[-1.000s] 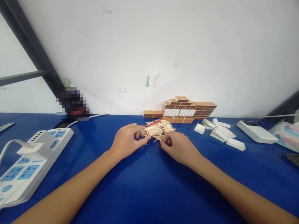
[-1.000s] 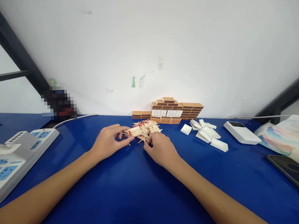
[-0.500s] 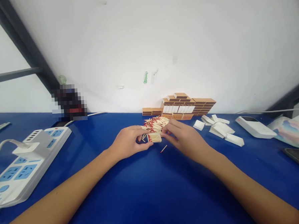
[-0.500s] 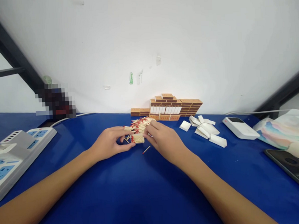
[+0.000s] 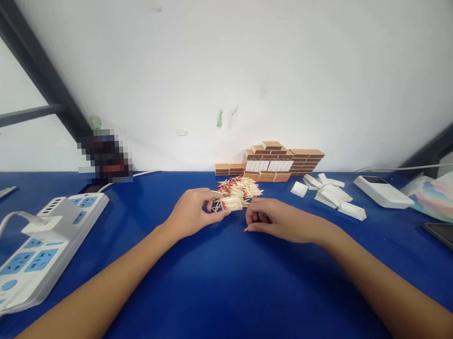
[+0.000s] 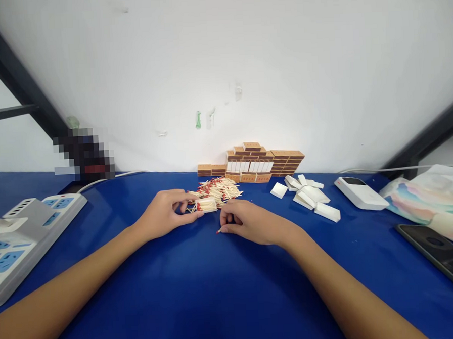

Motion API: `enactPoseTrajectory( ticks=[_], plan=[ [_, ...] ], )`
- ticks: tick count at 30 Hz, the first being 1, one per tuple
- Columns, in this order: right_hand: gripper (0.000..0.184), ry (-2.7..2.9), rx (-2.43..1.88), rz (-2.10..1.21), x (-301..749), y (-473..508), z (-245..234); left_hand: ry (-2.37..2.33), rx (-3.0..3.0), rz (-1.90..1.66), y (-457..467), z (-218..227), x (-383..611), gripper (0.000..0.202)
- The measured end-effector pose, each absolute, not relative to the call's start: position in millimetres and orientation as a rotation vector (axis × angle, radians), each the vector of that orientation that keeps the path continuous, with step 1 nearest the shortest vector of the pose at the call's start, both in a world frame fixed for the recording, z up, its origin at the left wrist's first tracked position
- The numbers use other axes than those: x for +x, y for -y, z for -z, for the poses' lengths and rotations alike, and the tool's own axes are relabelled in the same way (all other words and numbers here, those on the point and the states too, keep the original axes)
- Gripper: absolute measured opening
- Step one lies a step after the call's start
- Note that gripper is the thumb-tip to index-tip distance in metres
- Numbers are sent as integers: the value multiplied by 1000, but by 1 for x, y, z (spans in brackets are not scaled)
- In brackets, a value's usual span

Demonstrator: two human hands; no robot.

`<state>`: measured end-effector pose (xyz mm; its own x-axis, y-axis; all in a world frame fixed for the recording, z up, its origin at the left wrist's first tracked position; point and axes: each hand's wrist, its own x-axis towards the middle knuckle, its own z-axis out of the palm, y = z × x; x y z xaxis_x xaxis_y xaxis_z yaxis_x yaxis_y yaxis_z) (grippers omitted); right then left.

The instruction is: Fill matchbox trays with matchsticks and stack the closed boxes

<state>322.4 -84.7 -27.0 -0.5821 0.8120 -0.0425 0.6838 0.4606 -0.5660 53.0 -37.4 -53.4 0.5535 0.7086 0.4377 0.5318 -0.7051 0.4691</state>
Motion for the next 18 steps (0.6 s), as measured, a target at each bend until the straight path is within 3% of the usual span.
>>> enactPoseTrajectory(
  ticks=[4,11,18],
  plan=[
    [16,2413,-1312,-823,320,84,29,-1076,2610,-831,37,54,52,30],
    [11,2226,-1195,-377,309,84,37,-875,2672,-846,49,54,59,26],
    [13,2320,-1171,-369,313,85,35,-958,2522,-909,51,53,61,30]
  ],
)
